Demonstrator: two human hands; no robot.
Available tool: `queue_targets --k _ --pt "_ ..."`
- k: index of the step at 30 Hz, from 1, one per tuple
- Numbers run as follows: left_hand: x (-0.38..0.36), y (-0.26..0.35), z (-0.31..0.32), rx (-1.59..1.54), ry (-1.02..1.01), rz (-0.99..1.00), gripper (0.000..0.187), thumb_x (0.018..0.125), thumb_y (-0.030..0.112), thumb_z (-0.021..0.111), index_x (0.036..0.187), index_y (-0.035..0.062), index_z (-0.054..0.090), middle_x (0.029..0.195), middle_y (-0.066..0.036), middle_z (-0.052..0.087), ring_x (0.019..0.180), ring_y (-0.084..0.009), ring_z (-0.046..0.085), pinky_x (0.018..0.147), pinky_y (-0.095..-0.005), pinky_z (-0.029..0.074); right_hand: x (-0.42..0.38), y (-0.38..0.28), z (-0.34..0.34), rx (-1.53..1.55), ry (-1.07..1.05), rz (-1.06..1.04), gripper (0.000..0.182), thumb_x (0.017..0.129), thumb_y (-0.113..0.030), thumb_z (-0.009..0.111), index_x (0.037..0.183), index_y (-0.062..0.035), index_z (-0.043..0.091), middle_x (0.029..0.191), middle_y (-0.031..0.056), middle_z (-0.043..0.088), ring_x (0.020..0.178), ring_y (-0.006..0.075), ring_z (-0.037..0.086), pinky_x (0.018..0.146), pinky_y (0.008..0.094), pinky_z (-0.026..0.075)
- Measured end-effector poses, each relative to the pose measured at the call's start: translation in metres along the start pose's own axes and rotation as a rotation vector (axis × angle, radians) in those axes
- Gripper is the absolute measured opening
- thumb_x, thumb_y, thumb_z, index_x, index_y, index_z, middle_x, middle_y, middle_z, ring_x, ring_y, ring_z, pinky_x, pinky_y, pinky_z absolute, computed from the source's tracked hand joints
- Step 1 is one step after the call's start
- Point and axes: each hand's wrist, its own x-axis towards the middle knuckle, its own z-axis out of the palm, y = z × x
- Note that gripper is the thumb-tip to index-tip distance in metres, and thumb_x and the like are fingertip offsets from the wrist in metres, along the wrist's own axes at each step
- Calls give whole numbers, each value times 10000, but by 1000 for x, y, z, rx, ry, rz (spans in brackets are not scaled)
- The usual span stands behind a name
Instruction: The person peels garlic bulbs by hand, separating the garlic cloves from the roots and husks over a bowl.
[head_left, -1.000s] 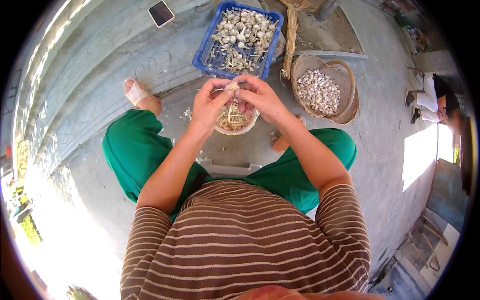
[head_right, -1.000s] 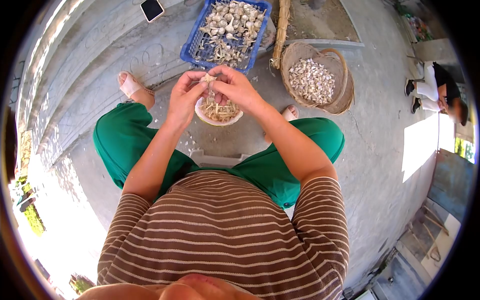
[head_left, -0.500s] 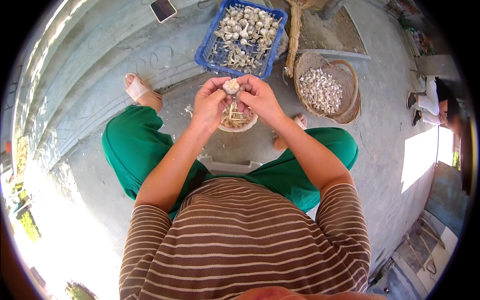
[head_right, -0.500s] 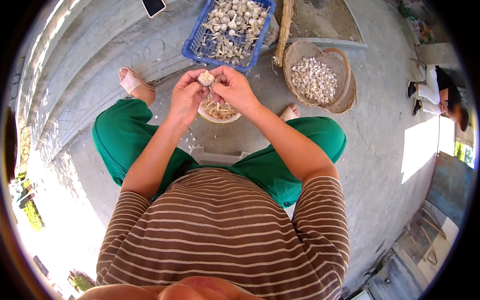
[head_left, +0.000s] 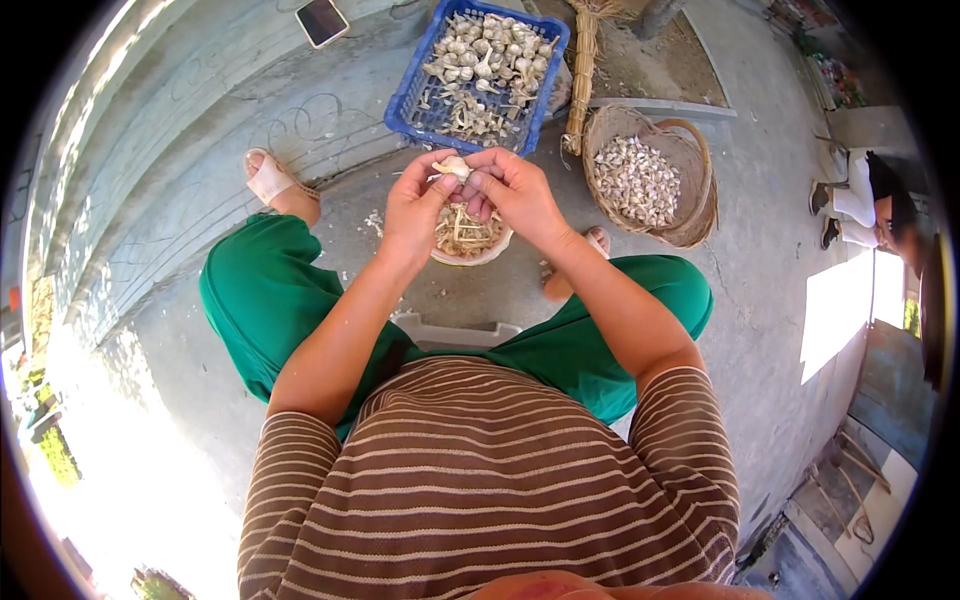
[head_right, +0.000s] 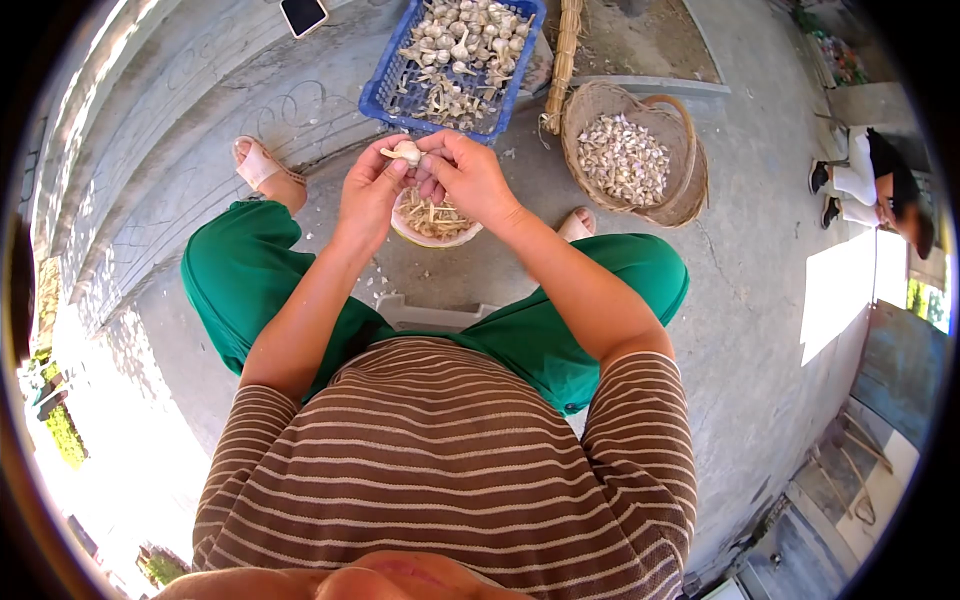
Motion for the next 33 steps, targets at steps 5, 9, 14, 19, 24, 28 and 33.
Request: queue_targets --k 5,9,14,19,24,28,33 --pt "3 -3 -2 -2 18 -54 317 887 13 528 1204 22 527 969 -64 602 816 -126 568 754 -262 495 7 8 -13 -232 -16 13 131 888 -82 558 978 12 566 773 62 622 615 89 589 509 223 484" --pt "1 1 -2 29 -6 -84 350 917 32 488 1267 20 474 1024 -65 567 839 -125 554 778 -261 479 10 11 -14 -554 27 -214 165 889 -153 573 918 6 601 774 56 630 618 85 590 530 214 488" --pt "-1 0 -3 230 -56 18 412 875 4 545 1278 69 491 1043 -60 551 841 -112 547 774 -248 471 8 4 -11 -213 1 91 193 883 -189 582 905 1 605 733 48 624 611 77 585 498 213 475" --pt "-2 1 -3 321 -92 97 439 831 -20 587 1254 62 502 1059 -57 538 831 -106 549 750 -244 474 3 -8 -4 -324 -8 132 165 878 -179 578 873 -16 599 702 26 613 603 64 580 502 212 478" --pt "1 1 -4 204 -35 48 357 807 -48 595 1145 38 516 959 -53 586 792 -107 559 700 -248 480 3 -4 -5 -311 51 54 130 857 -129 569 821 -5 587 646 40 608 540 71 578 479 210 478" --pt "2 1 -5 156 -42 34 343 805 -44 599 1129 39 528 916 -44 603 786 -102 559 699 -246 478 5 -6 -8 -252 35 50 143 862 -136 566 811 -3 579 647 39 607 542 73 578 466 212 472" --pt "2 -5 -3 336 -44 134 291 813 -18 604 1095 29 553 866 -31 600 781 -95 551 721 -241 469 5 -8 -9 -283 -16 98 169 899 -180 546 838 -26 582 647 14 596 543 63 570 457 205 453"
